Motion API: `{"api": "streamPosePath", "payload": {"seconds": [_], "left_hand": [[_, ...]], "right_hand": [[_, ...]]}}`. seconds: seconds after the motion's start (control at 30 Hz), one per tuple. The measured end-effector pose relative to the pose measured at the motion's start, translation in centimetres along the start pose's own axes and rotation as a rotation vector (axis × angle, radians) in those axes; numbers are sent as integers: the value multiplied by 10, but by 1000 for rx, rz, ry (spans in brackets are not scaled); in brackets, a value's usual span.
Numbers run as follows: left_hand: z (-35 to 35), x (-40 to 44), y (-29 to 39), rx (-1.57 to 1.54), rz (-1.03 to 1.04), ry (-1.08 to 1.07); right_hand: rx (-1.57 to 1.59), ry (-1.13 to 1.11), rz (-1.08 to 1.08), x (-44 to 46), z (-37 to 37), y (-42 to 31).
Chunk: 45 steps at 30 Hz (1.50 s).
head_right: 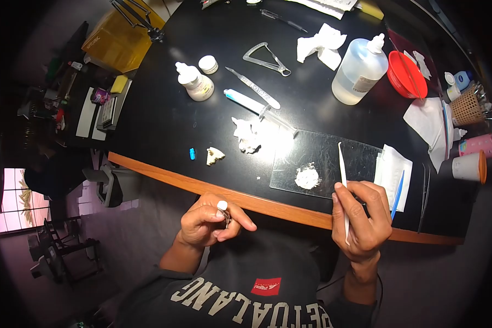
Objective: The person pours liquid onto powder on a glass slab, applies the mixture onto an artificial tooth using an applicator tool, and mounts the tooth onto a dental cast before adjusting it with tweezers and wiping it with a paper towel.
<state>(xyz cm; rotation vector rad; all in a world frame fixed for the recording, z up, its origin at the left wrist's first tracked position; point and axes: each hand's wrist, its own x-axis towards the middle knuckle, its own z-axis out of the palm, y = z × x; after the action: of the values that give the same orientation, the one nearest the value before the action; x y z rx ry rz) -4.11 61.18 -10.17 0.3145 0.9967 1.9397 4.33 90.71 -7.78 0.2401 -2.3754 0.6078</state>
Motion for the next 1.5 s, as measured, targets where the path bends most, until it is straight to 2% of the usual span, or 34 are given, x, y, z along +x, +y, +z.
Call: {"api": "streamPosePath", "payload": {"seconds": [0.3,0.5,1.07,1.2,1.4,1.5], "left_hand": [[-1,-1,-3,27,47,-54],[-3,0,-2,48,50,-95],[-5,-2,-10,197,75,-84],[3,-5,-5,160,24,-43],[18,-8,2,133,-21,181],[8,-11,6,106,-61,112]], "right_hand": [[77,66,19,-3,0,-5],[279,185,74,-13,5,-14],[471,163,77,-13,16,-34],[131,86,49,-1,10,-17],[-183,-119,23,4,0,4],[-237,-176,-2,9,-3,0]]}}
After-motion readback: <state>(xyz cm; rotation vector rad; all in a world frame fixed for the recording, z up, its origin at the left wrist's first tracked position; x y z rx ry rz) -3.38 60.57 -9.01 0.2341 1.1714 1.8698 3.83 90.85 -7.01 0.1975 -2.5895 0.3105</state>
